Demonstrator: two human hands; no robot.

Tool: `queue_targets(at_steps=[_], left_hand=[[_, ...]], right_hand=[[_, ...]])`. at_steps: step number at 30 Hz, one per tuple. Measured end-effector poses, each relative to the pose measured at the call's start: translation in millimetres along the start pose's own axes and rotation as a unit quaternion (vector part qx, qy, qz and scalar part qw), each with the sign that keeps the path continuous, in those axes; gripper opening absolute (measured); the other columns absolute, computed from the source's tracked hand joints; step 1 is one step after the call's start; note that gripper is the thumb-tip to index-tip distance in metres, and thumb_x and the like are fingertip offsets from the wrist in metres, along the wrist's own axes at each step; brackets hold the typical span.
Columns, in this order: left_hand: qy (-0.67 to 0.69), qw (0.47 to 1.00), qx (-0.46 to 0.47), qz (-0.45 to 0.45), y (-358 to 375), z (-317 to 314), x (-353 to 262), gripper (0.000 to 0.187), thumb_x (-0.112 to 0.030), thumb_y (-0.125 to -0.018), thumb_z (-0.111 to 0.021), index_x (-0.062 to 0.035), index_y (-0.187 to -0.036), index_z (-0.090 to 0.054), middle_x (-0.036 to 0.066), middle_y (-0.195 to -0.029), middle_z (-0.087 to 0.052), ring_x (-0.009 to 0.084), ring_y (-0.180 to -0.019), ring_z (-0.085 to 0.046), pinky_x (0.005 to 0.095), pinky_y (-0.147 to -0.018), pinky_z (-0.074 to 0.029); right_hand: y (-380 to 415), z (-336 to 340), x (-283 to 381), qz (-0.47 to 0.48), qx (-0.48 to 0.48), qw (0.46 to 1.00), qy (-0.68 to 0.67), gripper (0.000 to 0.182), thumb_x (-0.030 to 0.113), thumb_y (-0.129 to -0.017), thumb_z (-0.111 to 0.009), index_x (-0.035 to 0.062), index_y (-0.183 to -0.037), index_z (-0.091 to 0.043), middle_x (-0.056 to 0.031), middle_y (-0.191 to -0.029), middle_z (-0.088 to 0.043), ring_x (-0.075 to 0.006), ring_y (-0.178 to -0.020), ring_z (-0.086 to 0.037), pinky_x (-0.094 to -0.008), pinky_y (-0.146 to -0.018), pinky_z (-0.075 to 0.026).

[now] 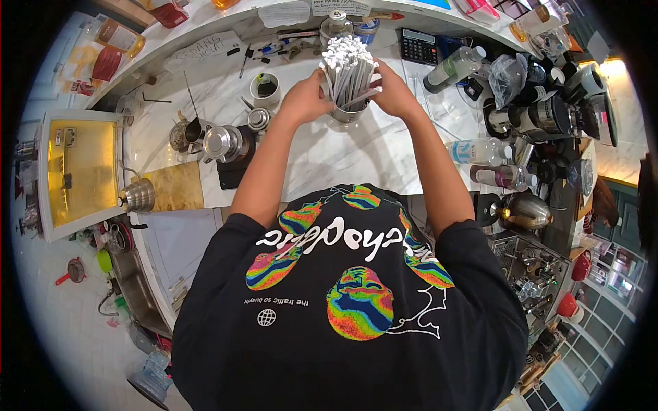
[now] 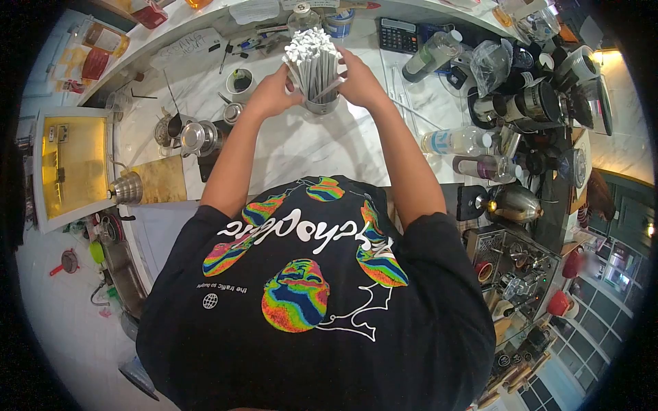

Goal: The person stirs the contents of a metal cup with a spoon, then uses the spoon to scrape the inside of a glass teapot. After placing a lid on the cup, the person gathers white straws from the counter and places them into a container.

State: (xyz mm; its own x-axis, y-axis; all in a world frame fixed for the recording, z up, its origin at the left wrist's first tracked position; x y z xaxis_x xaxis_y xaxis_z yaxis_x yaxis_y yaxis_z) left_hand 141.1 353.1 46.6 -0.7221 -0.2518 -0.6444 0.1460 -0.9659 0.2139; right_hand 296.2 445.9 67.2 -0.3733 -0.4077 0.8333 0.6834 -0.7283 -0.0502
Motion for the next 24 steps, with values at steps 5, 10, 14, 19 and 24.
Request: queue_targets(at_steps=[5, 10, 14, 19, 24], left_hand=[[0.014, 0.991, -0.133, -0.014, 16.6, -11.3, -8.1, 0.103, -0.039, -0.066, -0.091, -0.0060, -0.149, -0.040, 0.020, -0.138, -0.051, 0.0366, -0.127, -0.054, 0.0466, -0.100, -0.048], [-0.041, 0.963, -0.264, -0.022, 23.0, -30.6, -27.8, 0.102, -0.040, -0.066, -0.091, -0.0060, -0.148, -0.041, 0.017, -0.134, -0.052, 0.0350, -0.126, -0.049, 0.0491, -0.103, -0.042], [-0.007, 0.946, -0.324, -0.028, 21.0, -30.3, -30.7, 0.083, -0.040, -0.071, -0.088, -0.0045, -0.137, -0.052, 0.014, -0.129, -0.058, 0.0341, -0.124, -0.050, 0.0487, -0.103, -0.040], [0.012, 0.943, -0.325, -0.067, 4.6, -30.8, -14.7, 0.056, -0.037, -0.079, -0.081, -0.0033, -0.120, -0.064, 0.015, -0.120, -0.063, 0.0355, -0.121, -0.051, 0.0503, -0.100, -0.042], [0.022, 0.958, -0.270, -0.093, -7.7, -16.1, -12.6, 0.063, -0.044, -0.074, -0.086, -0.0030, -0.117, -0.065, 0.016, -0.119, -0.064, 0.0387, -0.118, -0.054, 0.0494, -0.104, -0.043]], right_hand=[[30.4, 4.2, -42.5, -0.098, -0.011, 0.994, -0.047, 0.080, 0.001, -0.082, -0.073, 0.0064, -0.154, -0.039, -0.0189, -0.138, -0.057, -0.0280, -0.110, -0.067, -0.0381, -0.091, -0.056], [61.1, 9.4, -70.0, -0.135, -0.047, 0.987, -0.076, 0.075, 0.006, -0.085, -0.073, 0.0076, -0.153, -0.042, -0.0163, -0.137, -0.058, -0.0229, -0.105, -0.066, -0.0352, -0.088, -0.055], [75.5, 12.1, -76.1, -0.158, -0.052, 0.981, -0.098, 0.071, 0.013, -0.088, -0.074, 0.0056, -0.151, -0.043, -0.0189, -0.137, -0.059, -0.0248, -0.104, -0.068, -0.0366, -0.088, -0.056], [79.3, 23.6, -80.2, -0.169, -0.080, 0.976, -0.113, 0.067, 0.018, -0.090, -0.073, 0.0061, -0.149, -0.046, -0.0174, -0.134, -0.061, -0.0235, -0.101, -0.068, -0.0364, -0.086, -0.055], [61.8, 17.9, -67.2, -0.155, -0.058, 0.980, -0.108, 0.068, 0.021, -0.089, -0.074, 0.0055, -0.149, -0.046, -0.0180, -0.135, -0.061, -0.0250, -0.105, -0.068, -0.0371, -0.089, -0.055]])
Point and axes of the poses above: each hand's wrist, its own y-axis away from the middle knuckle, its own z-axis out of the back of the hand, x = y × z, the point moved 10 cm from there along -y, towards the middle knuckle
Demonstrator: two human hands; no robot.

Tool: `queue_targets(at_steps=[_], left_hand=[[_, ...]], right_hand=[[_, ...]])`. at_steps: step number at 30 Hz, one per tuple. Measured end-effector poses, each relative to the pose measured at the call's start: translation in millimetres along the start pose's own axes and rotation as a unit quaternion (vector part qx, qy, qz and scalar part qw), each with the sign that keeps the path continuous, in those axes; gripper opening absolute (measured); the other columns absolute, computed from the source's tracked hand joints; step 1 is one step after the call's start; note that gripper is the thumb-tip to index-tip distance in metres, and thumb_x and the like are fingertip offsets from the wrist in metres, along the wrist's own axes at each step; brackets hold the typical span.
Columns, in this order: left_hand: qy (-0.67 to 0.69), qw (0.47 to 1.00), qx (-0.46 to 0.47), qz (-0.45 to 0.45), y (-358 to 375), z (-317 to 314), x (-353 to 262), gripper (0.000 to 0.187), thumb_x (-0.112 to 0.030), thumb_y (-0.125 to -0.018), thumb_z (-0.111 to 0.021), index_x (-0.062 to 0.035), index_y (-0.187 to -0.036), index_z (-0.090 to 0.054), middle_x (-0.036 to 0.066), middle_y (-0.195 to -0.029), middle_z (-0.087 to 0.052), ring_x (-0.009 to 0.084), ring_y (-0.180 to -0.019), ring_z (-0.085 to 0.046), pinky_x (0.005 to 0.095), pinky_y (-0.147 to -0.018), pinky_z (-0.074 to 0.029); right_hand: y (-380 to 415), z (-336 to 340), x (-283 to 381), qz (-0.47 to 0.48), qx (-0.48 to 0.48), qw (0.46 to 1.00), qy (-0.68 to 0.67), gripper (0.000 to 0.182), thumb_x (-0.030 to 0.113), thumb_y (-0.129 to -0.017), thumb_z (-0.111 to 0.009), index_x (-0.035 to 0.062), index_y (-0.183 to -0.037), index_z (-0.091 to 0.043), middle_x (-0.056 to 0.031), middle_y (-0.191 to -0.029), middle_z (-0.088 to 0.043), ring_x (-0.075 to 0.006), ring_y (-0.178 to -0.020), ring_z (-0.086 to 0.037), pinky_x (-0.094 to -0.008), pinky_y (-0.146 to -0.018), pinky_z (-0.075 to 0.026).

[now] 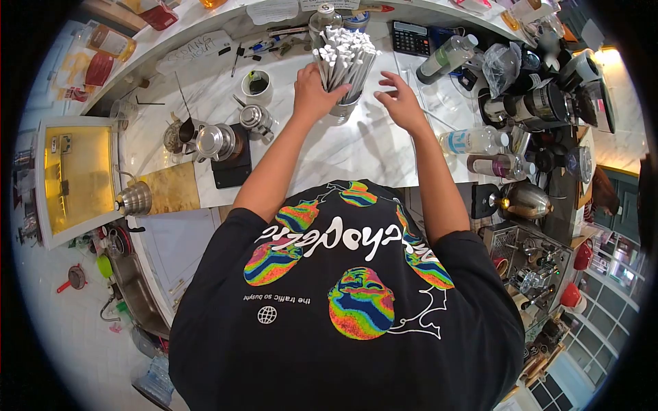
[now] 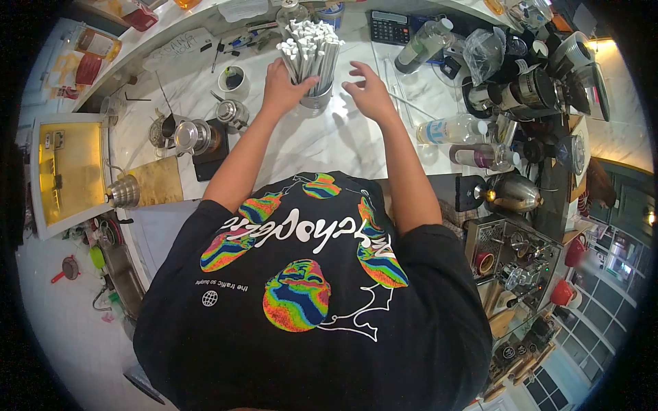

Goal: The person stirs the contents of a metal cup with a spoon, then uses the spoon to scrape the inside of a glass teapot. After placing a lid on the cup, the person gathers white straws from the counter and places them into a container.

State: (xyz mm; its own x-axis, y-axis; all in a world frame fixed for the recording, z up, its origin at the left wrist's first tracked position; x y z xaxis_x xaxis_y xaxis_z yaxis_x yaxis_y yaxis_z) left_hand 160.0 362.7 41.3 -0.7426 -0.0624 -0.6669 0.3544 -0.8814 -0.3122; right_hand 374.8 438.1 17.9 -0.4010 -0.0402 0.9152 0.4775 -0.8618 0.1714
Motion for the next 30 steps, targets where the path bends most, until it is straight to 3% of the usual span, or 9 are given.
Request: queue_targets(at_steps=[3, 7, 9, 11, 17, 19, 21, 23, 30], left_hand=[[0.091, 0.995, 0.033, -0.006, -12.9, 10.7, -1.1, 0.077, -0.040, -0.067, -0.092, -0.0019, -0.125, -0.060, 0.016, -0.120, -0.066, 0.0385, -0.116, -0.060, 0.0456, -0.103, -0.047], [0.185, 0.981, 0.052, 0.037, -23.5, 24.6, 2.6, 0.088, -0.030, -0.064, -0.096, -0.0023, -0.136, -0.053, 0.016, -0.124, -0.067, 0.0341, -0.113, -0.066, 0.0418, -0.097, -0.052], [0.199, 0.968, 0.136, 0.073, -20.2, 20.6, 1.8, 0.093, -0.024, -0.064, -0.096, -0.0015, -0.140, -0.048, 0.016, -0.127, -0.069, 0.0287, -0.113, -0.069, 0.0381, -0.096, -0.054], [0.203, 0.965, 0.151, 0.073, -23.4, 15.9, 5.8, 0.093, -0.022, -0.065, -0.096, -0.0019, -0.141, -0.048, 0.016, -0.128, -0.069, 0.0273, -0.114, -0.068, 0.0374, -0.097, -0.053], [0.175, 0.955, 0.198, 0.139, -27.3, 12.7, 10.6, 0.078, -0.024, -0.069, -0.096, -0.0004, -0.133, -0.058, 0.014, -0.122, -0.073, 0.0225, -0.111, -0.070, 0.0353, -0.096, -0.054], [0.292, 0.936, 0.184, 0.076, -30.8, 7.7, 6.2, 0.081, -0.031, -0.070, -0.096, 0.0041, -0.132, -0.058, 0.013, -0.122, -0.071, 0.0207, -0.107, -0.070, 0.0352, -0.092, -0.056], [0.263, 0.940, 0.196, 0.099, -29.7, 3.0, 12.9, 0.079, -0.030, -0.071, -0.096, 0.0034, -0.132, -0.058, 0.013, -0.123, -0.071, 0.0207, -0.108, -0.070, 0.0356, -0.094, -0.056], [0.233, 0.943, 0.206, 0.122, -27.9, 2.0, 15.7, 0.077, -0.028, -0.072, -0.095, 0.0027, -0.132, -0.059, 0.013, -0.124, -0.071, 0.0207, -0.110, -0.069, 0.0360, -0.096, -0.055], [0.268, 0.930, 0.235, 0.092, -25.8, -2.2, 9.8, 0.071, -0.025, -0.075, -0.094, 0.0019, -0.132, -0.060, 0.012, -0.123, -0.071, 0.0196, -0.113, -0.068, 0.0364, -0.099, -0.053]], right_hand=[[-8.5, -15.5, 42.0, 0.109, 0.026, 0.993, 0.045, 0.075, 0.024, -0.084, -0.079, 0.0036, -0.148, -0.046, -0.0190, -0.137, -0.060, -0.0315, -0.116, -0.065, -0.0410, -0.097, -0.053], [-24.4, -23.4, 75.1, 0.124, 0.042, 0.987, 0.094, 0.071, 0.020, -0.084, -0.078, 0.0020, -0.145, -0.047, -0.0178, -0.133, -0.063, -0.0335, -0.119, -0.064, -0.0422, -0.100, -0.052], [-38.6, -30.7, 74.2, 0.140, 0.063, 0.985, 0.075, 0.068, 0.018, -0.084, -0.077, 0.0017, -0.144, -0.048, -0.0175, -0.131, -0.065, -0.0331, -0.119, -0.065, -0.0425, -0.100, -0.052], [-45.0, -41.1, 74.0, 0.161, 0.099, 0.981, 0.045, 0.053, 0.013, -0.089, -0.074, -0.0016, -0.135, -0.054, -0.0157, -0.124, -0.068, -0.0269, -0.114, -0.064, -0.0407, -0.097, -0.052], [-47.1, -47.2, 89.5, 0.126, 0.128, 0.973, 0.143, 0.035, 0.013, -0.093, -0.069, -0.0037, -0.123, -0.064, -0.0160, -0.113, -0.072, -0.0258, -0.102, -0.066, -0.0400, -0.093, -0.052], [-49.9, -46.5, 82.9, 0.123, 0.129, 0.975, 0.136, 0.034, 0.014, -0.093, -0.068, -0.0038, -0.122, -0.064, -0.0163, -0.113, -0.072, -0.0263, -0.102, -0.067, -0.0400, -0.092, -0.053], [-49.7, -49.0, 78.8, 0.122, 0.134, 0.975, 0.129, 0.034, 0.014, -0.093, -0.067, -0.0039, -0.122, -0.065, -0.0166, -0.113, -0.072, -0.0267, -0.101, -0.067, -0.0399, -0.092, -0.053], [-49.0, -49.3, 73.5, 0.101, 0.129, 0.977, 0.136, 0.042, 0.018, -0.091, -0.064, -0.0050, -0.126, -0.062, -0.0243, -0.115, -0.071, -0.0342, -0.104, -0.070, -0.0426, -0.092, -0.054], [-42.7, -51.9, 71.3, 0.118, 0.140, 0.974, 0.130, 0.041, 0.019, -0.090, -0.064, -0.0055, -0.122, -0.064, -0.0244, -0.112, -0.072, -0.0323, -0.103, -0.070, -0.0418, -0.092, -0.054]])
Point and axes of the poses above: each hand's wrist, its own y-axis away from the middle knuckle, its own z-axis out of the back of the hand, x = y × z, the point moved 10 cm from there along -y, towards the middle knuckle
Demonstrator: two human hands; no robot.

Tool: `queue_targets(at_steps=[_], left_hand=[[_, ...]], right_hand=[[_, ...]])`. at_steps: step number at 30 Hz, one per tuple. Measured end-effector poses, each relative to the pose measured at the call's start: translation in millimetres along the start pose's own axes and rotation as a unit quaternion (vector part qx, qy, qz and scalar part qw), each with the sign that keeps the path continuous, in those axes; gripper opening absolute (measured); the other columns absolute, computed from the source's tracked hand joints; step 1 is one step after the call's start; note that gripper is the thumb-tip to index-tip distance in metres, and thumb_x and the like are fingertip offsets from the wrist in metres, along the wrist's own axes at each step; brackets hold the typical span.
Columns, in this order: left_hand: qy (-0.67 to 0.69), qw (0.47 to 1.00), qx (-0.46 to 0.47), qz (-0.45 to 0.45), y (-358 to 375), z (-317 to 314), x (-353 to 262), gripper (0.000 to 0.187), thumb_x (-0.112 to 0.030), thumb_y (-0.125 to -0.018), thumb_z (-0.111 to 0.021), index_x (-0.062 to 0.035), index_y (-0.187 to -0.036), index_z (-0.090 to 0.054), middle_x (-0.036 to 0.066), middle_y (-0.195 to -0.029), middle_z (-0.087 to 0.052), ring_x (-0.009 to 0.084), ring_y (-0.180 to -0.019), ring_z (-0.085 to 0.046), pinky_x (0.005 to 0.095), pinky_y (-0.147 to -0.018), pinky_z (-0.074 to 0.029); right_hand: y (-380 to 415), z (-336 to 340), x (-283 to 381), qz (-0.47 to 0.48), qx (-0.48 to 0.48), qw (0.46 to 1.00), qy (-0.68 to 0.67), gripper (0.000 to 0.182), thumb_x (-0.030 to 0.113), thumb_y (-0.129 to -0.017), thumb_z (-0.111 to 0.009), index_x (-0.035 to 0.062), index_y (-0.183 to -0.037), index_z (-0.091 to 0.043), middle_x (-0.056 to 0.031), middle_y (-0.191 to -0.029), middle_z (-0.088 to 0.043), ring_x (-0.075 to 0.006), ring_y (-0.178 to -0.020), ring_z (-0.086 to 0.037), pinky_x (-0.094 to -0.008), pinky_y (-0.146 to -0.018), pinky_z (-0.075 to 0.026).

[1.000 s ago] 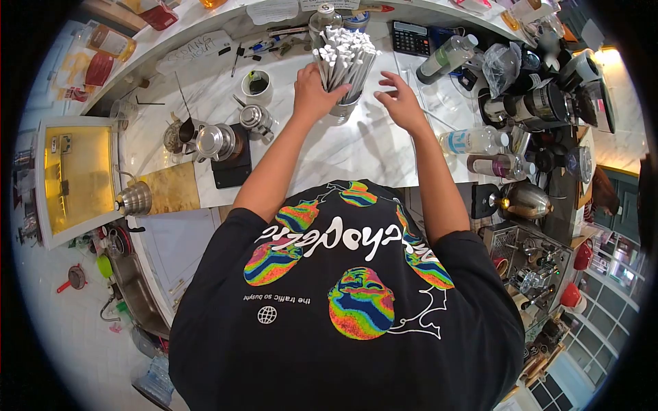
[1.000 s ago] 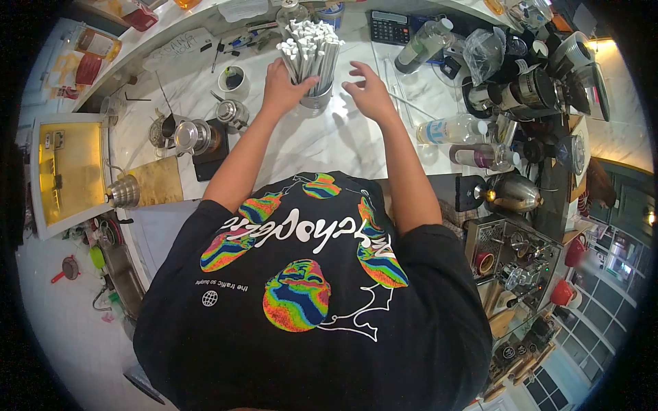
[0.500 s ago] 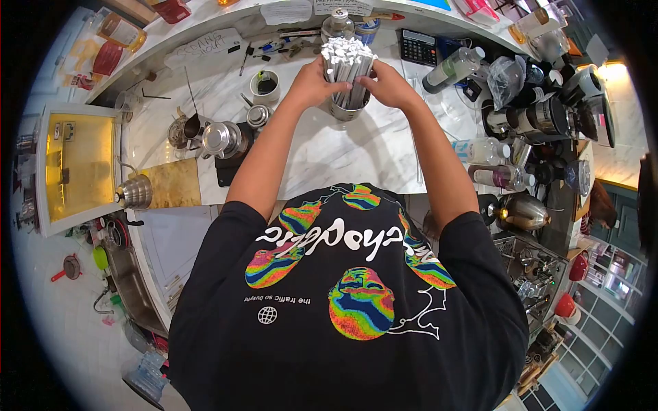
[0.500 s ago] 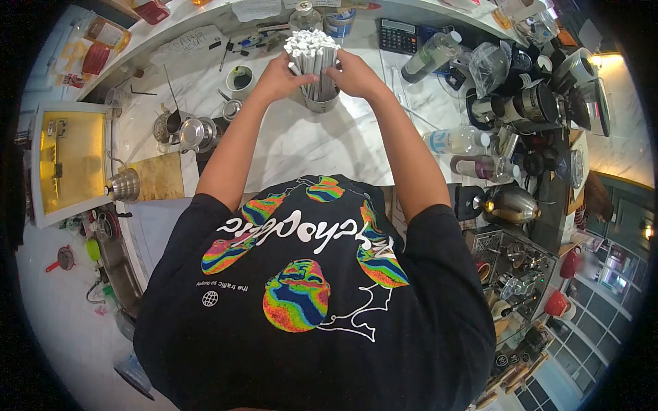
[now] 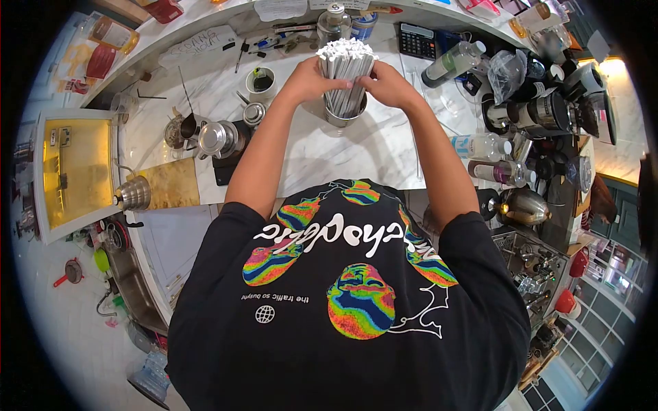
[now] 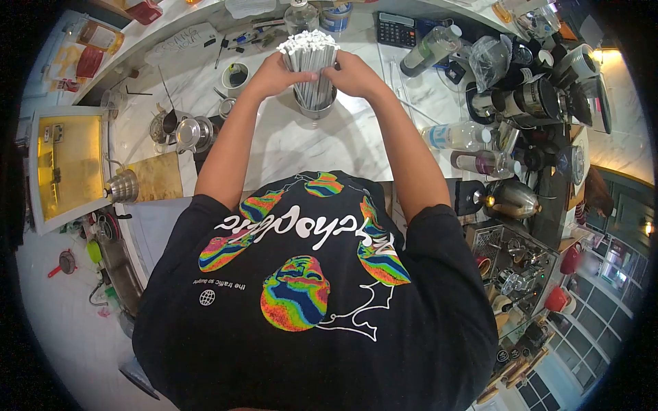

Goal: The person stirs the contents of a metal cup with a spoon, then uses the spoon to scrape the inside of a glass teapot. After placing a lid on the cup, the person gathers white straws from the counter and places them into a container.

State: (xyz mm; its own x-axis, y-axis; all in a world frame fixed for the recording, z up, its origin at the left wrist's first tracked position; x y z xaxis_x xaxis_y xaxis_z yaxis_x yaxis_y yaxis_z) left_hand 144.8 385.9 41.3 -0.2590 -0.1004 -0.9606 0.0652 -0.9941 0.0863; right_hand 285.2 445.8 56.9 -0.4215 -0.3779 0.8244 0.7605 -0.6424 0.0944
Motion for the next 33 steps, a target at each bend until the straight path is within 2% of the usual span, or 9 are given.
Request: queue_targets(at_steps=[2, 4, 7, 15, 23, 26, 28, 31, 33], left_hand=[[0.007, 1.000, 0.012, -0.007, -1.1, -0.7, -0.4, 0.071, -0.024, -0.075, -0.094, 0.0024, -0.131, -0.060, 0.012, -0.123, -0.071, 0.0193, -0.113, -0.068, 0.0363, -0.099, -0.053], [-0.016, 1.000, -0.023, -0.006, -3.1, 2.9, 13.1, 0.075, -0.033, -0.067, -0.097, 0.0011, -0.126, -0.065, 0.013, -0.119, -0.074, 0.0208, -0.108, -0.070, 0.0362, -0.097, -0.054], [-0.002, 0.999, -0.046, 0.012, -1.1, 3.1, 31.1, 0.079, -0.037, -0.066, -0.097, 0.0028, -0.126, -0.064, 0.015, -0.118, -0.073, 0.0215, -0.107, -0.071, 0.0359, -0.096, -0.054], [0.026, 0.999, -0.040, -0.008, 0.9, 1.5, 34.8, 0.082, -0.038, -0.065, -0.098, 0.0033, -0.127, -0.064, 0.015, -0.119, -0.073, 0.0212, -0.108, -0.070, 0.0359, -0.096, -0.054], [-0.006, 0.998, -0.057, -0.020, 24.8, 1.8, 28.7, 0.079, -0.038, -0.066, -0.097, -0.0021, -0.128, -0.064, 0.013, -0.121, -0.073, 0.0209, -0.110, -0.069, 0.0355, -0.097, -0.053], [-0.028, 0.995, -0.096, -0.019, 35.6, 7.1, 35.9, 0.077, -0.040, -0.068, -0.095, -0.0045, -0.129, -0.065, 0.012, -0.115, -0.074, 0.0208, -0.105, -0.069, 0.0353, -0.093, -0.053], [-0.042, 0.993, -0.111, -0.005, 44.5, 7.5, 34.1, 0.078, -0.040, -0.070, -0.093, -0.0038, -0.131, -0.062, 0.011, -0.111, -0.073, 0.0182, -0.090, -0.067, 0.0333, -0.082, -0.054], [-0.041, 0.985, -0.161, 0.037, 66.5, 5.3, 30.6, 0.080, -0.037, -0.073, -0.091, -0.0032, -0.137, -0.057, 0.011, -0.112, -0.069, 0.0149, -0.077, -0.062, 0.0308, -0.073, -0.053], [-0.046, 0.978, -0.201, 0.025, 89.0, 0.8, 28.5, 0.081, -0.036, -0.075, -0.090, -0.0034, -0.139, -0.054, 0.011, -0.115, -0.068, 0.0142, -0.075, -0.060, 0.0298, -0.071, -0.052]], right_hand=[[0.1, -0.4, -6.0, -0.025, 0.011, 1.000, -0.014, 0.041, 0.021, -0.090, -0.064, -0.0058, -0.122, -0.064, -0.0236, -0.111, -0.072, -0.0321, -0.102, -0.070, -0.0412, -0.091, -0.054], [1.6, -4.3, -10.1, -0.019, 0.003, 1.000, -0.024, 0.042, 0.022, -0.090, -0.065, -0.0063, -0.121, -0.064, -0.0230, -0.110, -0.073, -0.0320, -0.101, -0.070, -0.0409, -0.091, -0.054], [6.3, -9.8, -17.0, -0.034, -0.001, 0.998, -0.058, 0.042, 0.023, -0.091, -0.064, -0.0068, -0.121, -0.064, -0.0232, -0.111, -0.073, -0.0322, -0.101, -0.071, -0.0412, -0.091, -0.054], [15.1, -9.6, -7.9, 0.001, -0.030, 0.999, -0.020, 0.042, 0.022, -0.091, -0.065, -0.0047, -0.123, -0.064, -0.0209, -0.110, -0.074, -0.0314, -0.100, -0.071, -0.0414, -0.091, -0.054], [31.8, -7.7, -7.8, -0.035, -0.044, 0.998, -0.029, 0.052, 0.029, -0.091, -0.073, -0.0023, -0.130, -0.060, -0.0202, -0.114, -0.073, -0.0312, -0.099, -0.072, -0.0414, -0.090, -0.055], [38.5, -11.4, -17.6, -0.041, -0.063, 0.996, -0.052, 0.059, 0.032, -0.090, -0.076, -0.0006, -0.135, -0.058, -0.0197, -0.116, -0.073, -0.0309, -0.100, -0.072, -0.0410, -0.090, -0.056], [47.4, -14.2, -24.9, -0.044, -0.068, 0.994, -0.073, 0.062, 0.034, -0.089, -0.077, 0.0004, -0.137, -0.056, -0.0195, -0.118, -0.072, -0.0306, -0.101, -0.072, -0.0407, -0.089, -0.056], [71.8, -3.3, -35.7, -0.043, -0.141, 0.987, -0.067, 0.065, 0.035, -0.089, -0.078, 0.0023, -0.140, -0.056, -0.0185, -0.124, -0.069, -0.0289, -0.103, -0.071, -0.0403, -0.084, -0.058], [97.8, -0.8, -55.7, -0.064, -0.170, 0.981, -0.074, 0.064, 0.036, -0.088, -0.078, 0.0021, -0.139, -0.057, -0.0182, -0.122, -0.069, -0.0286, -0.101, -0.071, -0.0407, -0.083, -0.058]])
Point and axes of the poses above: each hand's wrist, its own y-axis away from the middle knuckle, its own z-axis out of the back of the hand, x = y × z, the point moved 10 cm from there along -y, towards the middle knuckle
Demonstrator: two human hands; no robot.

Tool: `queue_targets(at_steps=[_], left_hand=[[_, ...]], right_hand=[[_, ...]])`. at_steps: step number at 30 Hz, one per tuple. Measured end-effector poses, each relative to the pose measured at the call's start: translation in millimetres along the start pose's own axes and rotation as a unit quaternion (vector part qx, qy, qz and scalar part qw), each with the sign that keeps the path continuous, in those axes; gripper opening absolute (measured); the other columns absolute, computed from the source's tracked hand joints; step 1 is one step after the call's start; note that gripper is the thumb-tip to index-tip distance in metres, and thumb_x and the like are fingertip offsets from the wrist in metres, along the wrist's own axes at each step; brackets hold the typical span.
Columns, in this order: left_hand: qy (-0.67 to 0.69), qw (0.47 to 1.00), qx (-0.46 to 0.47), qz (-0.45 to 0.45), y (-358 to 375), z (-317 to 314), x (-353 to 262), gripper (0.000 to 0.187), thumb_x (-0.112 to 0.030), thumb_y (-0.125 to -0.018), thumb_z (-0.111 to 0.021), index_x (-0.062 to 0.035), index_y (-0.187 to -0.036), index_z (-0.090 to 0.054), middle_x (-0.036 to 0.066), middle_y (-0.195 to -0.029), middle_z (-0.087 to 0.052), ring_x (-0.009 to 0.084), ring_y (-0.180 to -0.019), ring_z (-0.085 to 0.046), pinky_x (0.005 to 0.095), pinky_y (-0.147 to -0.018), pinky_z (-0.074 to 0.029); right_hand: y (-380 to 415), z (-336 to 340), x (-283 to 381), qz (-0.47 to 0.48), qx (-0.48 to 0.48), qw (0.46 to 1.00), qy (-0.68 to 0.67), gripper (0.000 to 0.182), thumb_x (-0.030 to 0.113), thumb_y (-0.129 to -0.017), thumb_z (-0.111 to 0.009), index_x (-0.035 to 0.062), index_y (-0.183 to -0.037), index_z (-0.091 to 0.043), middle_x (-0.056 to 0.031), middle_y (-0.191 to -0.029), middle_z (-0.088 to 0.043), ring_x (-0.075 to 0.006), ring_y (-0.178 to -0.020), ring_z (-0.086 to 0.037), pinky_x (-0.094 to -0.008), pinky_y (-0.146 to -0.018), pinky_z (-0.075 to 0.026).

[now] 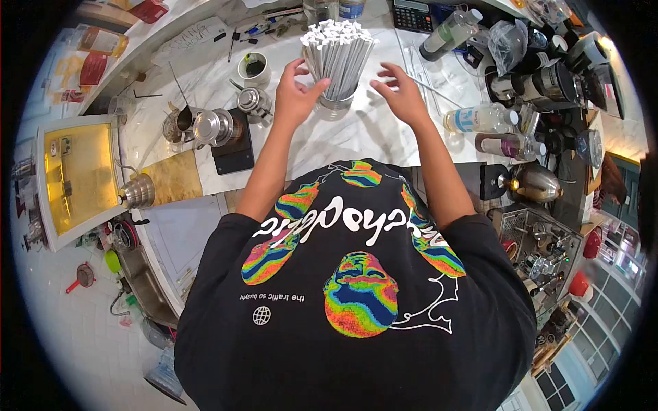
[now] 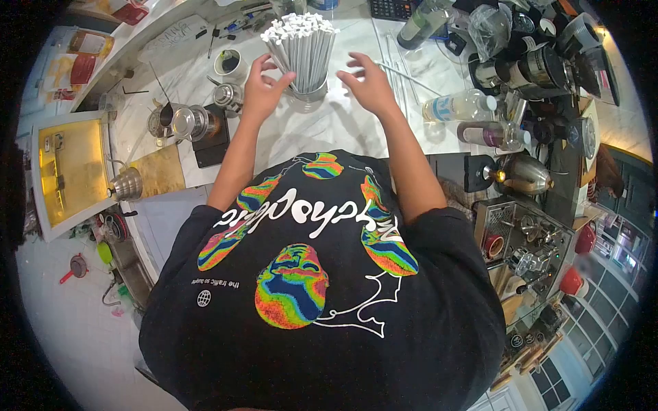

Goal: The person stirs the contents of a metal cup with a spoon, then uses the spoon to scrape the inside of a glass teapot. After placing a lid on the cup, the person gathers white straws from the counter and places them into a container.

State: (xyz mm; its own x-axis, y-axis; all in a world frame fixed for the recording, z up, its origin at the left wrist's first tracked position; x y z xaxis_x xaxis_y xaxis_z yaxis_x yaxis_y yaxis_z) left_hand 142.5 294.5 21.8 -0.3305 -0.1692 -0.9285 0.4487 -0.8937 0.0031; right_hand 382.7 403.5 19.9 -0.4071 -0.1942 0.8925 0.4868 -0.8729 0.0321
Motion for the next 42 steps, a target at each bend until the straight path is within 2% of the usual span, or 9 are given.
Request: queue_targets(at_steps=[4, 6, 11, 17, 27, 29, 30, 34, 42], left_hand=[[0.000, 0.998, -0.061, -0.005, 53.3, 8.6, 13.1, 0.076, -0.030, -0.081, -0.086, -0.0043, -0.142, -0.050, 0.012, -0.115, -0.063, 0.0143, -0.073, -0.059, 0.0298, -0.070, -0.052], [0.001, 0.998, -0.064, 0.007, 79.6, 8.3, 20.3, 0.073, -0.029, -0.082, -0.085, -0.0045, -0.142, -0.051, 0.012, -0.114, -0.063, 0.0144, -0.073, -0.059, 0.0302, -0.070, -0.052], [0.004, 0.996, -0.019, 0.083, 122.5, -14.5, 33.6, 0.067, -0.026, -0.086, -0.081, -0.0044, -0.142, -0.051, 0.011, -0.112, -0.063, 0.0142, -0.073, -0.058, 0.0304, -0.070, -0.052], [-0.010, 0.996, 0.029, 0.079, 116.8, -53.7, 7.3, 0.064, -0.026, -0.087, -0.080, -0.0067, -0.141, -0.052, 0.009, -0.106, -0.065, 0.0138, -0.071, -0.058, 0.0303, -0.069, -0.051], [-0.016, 0.987, 0.119, 0.110, 106.6, -158.7, 13.0, 0.047, -0.029, -0.087, -0.079, -0.0078, -0.126, -0.065, 0.005, -0.089, -0.068, 0.0136, -0.067, -0.057, 0.0307, -0.065, -0.049], [-0.118, 0.978, 0.151, 0.080, 97.1, -184.6, 10.0, 0.037, -0.030, -0.090, -0.077, -0.0061, -0.118, -0.070, 0.006, -0.084, -0.068, 0.0136, -0.069, -0.060, 0.0306, -0.066, -0.051], [-0.141, 0.979, 0.138, 0.045, 91.2, -197.9, 11.8, 0.032, -0.035, -0.090, -0.076, -0.0073, -0.105, -0.074, 0.008, -0.080, -0.070, 0.0201, -0.070, -0.065, 0.0351, -0.067, -0.052], [-0.256, 0.950, 0.179, 0.029, 65.0, -258.7, -2.0, 0.033, -0.043, -0.088, -0.073, -0.0097, -0.090, -0.075, 0.011, -0.078, -0.072, 0.0294, -0.075, -0.071, 0.0414, -0.068, -0.055], [-0.461, 0.864, 0.201, -0.003, 35.1, -320.2, -1.1, 0.034, -0.042, -0.084, -0.071, -0.0090, -0.085, -0.077, 0.015, -0.083, -0.075, 0.0335, -0.084, -0.073, 0.0474, -0.074, -0.057]], right_hand=[[48.6, 36.2, -71.2, -0.073, -0.084, 0.994, 0.020, 0.052, 0.033, -0.090, -0.076, 0.0020, -0.130, -0.064, -0.0178, -0.114, -0.072, -0.0280, -0.097, -0.071, -0.0408, -0.079, -0.058], [72.8, 60.9, -111.7, -0.170, -0.143, 0.967, 0.128, 0.038, 0.028, -0.091, -0.073, 0.0024, -0.119, -0.069, -0.0189, -0.109, -0.073, -0.0305, -0.096, -0.071, -0.0419, -0.079, -0.057], [87.1, 70.5, -126.9, -0.145, -0.150, 0.947, 0.244, 0.032, 0.027, -0.089, -0.071, 0.0004, -0.106, -0.074, -0.0205, -0.099, -0.073, -0.0374, -0.090, -0.070, -0.0452, -0.083, -0.055], [65.2, 50.9, -142.6, -0.137, -0.049, 0.928, 0.343, 0.031, 0.030, -0.088, -0.071, 0.0002, -0.097, -0.069, -0.0206, -0.101, -0.069, -0.0389, -0.097, -0.068, -0.0507, -0.083, -0.055], [97.7, 93.3, -136.9, -0.148, -0.100, 0.975, 0.131, 0.020, 0.020, -0.086, -0.068, 0.0010, -0.091, -0.071, -0.0178, -0.084, -0.073, -0.0344, -0.079, -0.071, -0.0440, -0.075, -0.056], [112.7, 104.1, -147.6, -0.156, -0.127, 0.974, 0.100, 0.020, 0.020, -0.086, -0.069, 0.0005, -0.091, -0.070, -0.0174, -0.081, -0.072, -0.0336, -0.076, -0.071, -0.0431, -0.074, -0.056], [118.1, 108.6, -151.6, -0.159, -0.132, 0.975, 0.083, 0.020, 0.020, -0.086, -0.069, 0.0001, -0.091, -0.070, -0.0175, -0.080, -0.072, -0.0326, -0.076, -0.072, -0.0422, -0.073, -0.056], [127.6, 124.0, -164.7, -0.143, -0.138, 0.978, 0.058, 0.021, 0.019, -0.087, -0.071, -0.0006, -0.093, -0.070, -0.0174, -0.079, -0.072, -0.0297, -0.075, -0.072, -0.0397, -0.070, -0.056], [123.8, 133.2, -148.6, -0.116, -0.095, 0.988, 0.027, 0.021, 0.020, -0.089, -0.072, -0.0001, -0.093, -0.070, -0.0154, -0.077, -0.071, -0.0272, -0.070, -0.069, -0.0375, -0.068, -0.054]])
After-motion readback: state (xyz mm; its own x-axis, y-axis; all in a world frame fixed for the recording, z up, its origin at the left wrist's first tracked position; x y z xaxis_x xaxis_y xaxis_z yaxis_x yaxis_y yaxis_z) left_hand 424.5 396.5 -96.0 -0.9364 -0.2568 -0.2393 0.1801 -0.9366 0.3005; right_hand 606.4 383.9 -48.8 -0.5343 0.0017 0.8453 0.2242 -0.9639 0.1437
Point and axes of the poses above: each hand's wrist, its own y-axis away from the middle knuckle, its own z-axis out of the back of the hand, x = y × z, the point moved 10 cm from there along -y, towards the middle knuckle
